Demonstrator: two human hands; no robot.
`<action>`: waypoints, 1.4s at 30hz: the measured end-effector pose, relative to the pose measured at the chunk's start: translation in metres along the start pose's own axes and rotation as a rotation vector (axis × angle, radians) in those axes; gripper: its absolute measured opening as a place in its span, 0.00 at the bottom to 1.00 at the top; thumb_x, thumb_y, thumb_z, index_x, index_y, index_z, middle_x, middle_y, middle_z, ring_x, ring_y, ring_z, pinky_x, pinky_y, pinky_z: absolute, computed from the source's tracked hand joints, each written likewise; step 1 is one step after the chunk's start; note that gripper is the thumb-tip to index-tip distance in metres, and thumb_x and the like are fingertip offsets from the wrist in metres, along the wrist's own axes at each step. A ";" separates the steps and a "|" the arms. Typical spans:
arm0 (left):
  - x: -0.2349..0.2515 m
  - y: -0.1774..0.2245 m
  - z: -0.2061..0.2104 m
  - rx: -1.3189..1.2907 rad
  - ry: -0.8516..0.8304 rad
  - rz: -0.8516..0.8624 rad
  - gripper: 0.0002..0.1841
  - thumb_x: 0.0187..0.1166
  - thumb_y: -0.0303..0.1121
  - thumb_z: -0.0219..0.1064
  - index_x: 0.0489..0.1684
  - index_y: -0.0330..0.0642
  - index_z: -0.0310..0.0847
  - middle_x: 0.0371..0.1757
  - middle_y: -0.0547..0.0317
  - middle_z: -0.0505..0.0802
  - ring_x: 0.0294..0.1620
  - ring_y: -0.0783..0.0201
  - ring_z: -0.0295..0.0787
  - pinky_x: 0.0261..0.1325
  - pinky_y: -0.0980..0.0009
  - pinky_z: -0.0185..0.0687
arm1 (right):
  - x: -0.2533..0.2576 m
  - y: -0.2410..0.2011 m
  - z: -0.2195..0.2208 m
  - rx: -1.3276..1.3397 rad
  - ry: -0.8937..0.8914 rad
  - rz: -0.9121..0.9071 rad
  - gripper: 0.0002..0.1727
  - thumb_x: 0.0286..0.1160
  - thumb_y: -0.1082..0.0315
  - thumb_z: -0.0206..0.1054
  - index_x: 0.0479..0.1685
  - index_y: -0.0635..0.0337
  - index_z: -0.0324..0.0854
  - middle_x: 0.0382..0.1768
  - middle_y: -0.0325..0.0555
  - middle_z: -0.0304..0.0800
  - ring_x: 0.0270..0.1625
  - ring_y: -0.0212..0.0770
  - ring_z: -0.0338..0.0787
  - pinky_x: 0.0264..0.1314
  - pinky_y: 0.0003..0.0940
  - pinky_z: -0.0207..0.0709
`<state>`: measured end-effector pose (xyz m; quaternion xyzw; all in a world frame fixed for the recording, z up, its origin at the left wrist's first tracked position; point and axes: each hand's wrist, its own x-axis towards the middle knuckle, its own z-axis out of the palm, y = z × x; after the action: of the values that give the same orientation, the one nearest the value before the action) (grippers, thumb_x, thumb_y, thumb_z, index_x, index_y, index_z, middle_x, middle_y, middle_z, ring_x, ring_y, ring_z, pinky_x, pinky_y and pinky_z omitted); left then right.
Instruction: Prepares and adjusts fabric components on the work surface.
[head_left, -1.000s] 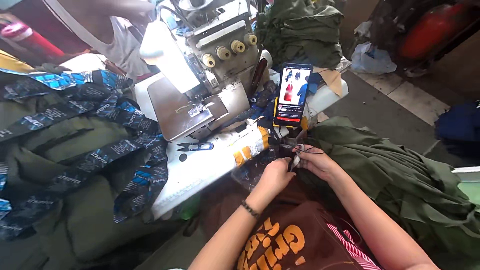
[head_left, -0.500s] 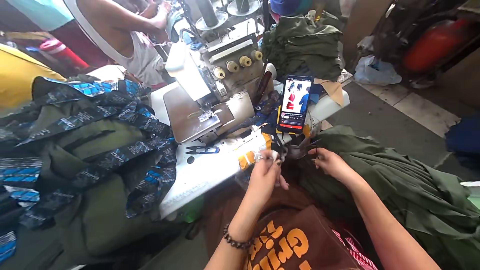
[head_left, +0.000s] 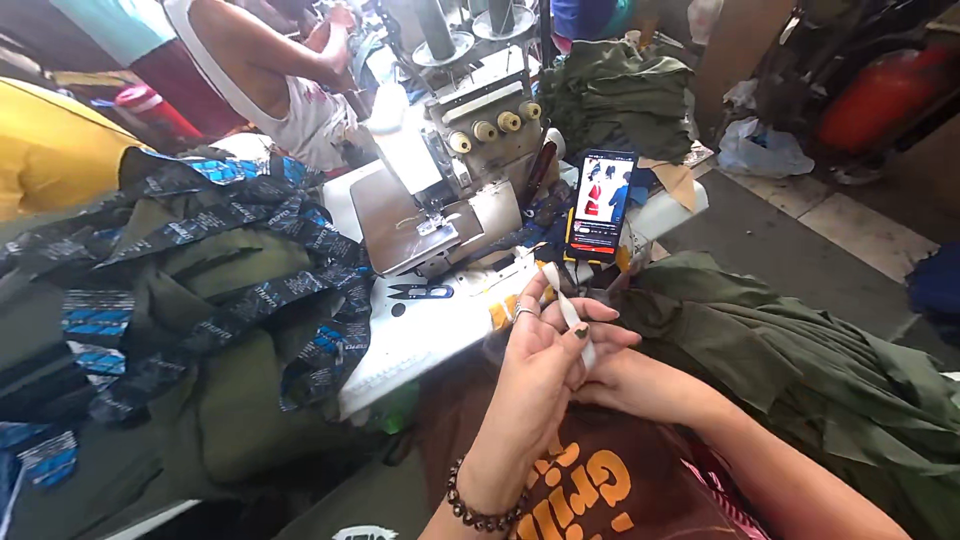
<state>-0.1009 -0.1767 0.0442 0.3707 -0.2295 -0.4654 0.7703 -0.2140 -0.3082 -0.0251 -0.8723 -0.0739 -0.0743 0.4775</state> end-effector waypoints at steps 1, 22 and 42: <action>-0.002 0.000 -0.009 0.143 -0.010 0.039 0.34 0.84 0.17 0.52 0.88 0.33 0.37 0.58 0.39 0.90 0.55 0.50 0.94 0.64 0.55 0.89 | 0.007 0.000 0.004 -0.023 -0.009 -0.038 0.08 0.79 0.69 0.66 0.43 0.63 0.90 0.44 0.49 0.94 0.52 0.39 0.92 0.61 0.37 0.84; -0.085 0.011 -0.092 1.695 -0.171 0.278 0.03 0.72 0.28 0.73 0.31 0.40 0.89 0.28 0.55 0.93 0.30 0.55 0.93 0.33 0.54 0.87 | 0.038 -0.041 -0.036 -0.232 -0.211 0.134 0.36 0.75 0.63 0.73 0.81 0.71 0.67 0.62 0.65 0.87 0.61 0.61 0.90 0.65 0.61 0.82; -0.195 0.138 -0.172 1.474 0.467 0.447 0.07 0.77 0.38 0.73 0.35 0.46 0.89 0.38 0.65 0.95 0.53 0.67 0.92 0.74 0.59 0.79 | 0.049 0.025 -0.011 0.372 -0.076 0.158 0.22 0.88 0.41 0.53 0.47 0.41 0.89 0.23 0.20 0.77 0.22 0.14 0.72 0.25 0.12 0.67</action>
<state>0.0049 0.0983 0.0444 0.8167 -0.3795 0.0604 0.4305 -0.1614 -0.3282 -0.0301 -0.7745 -0.0356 0.0112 0.6315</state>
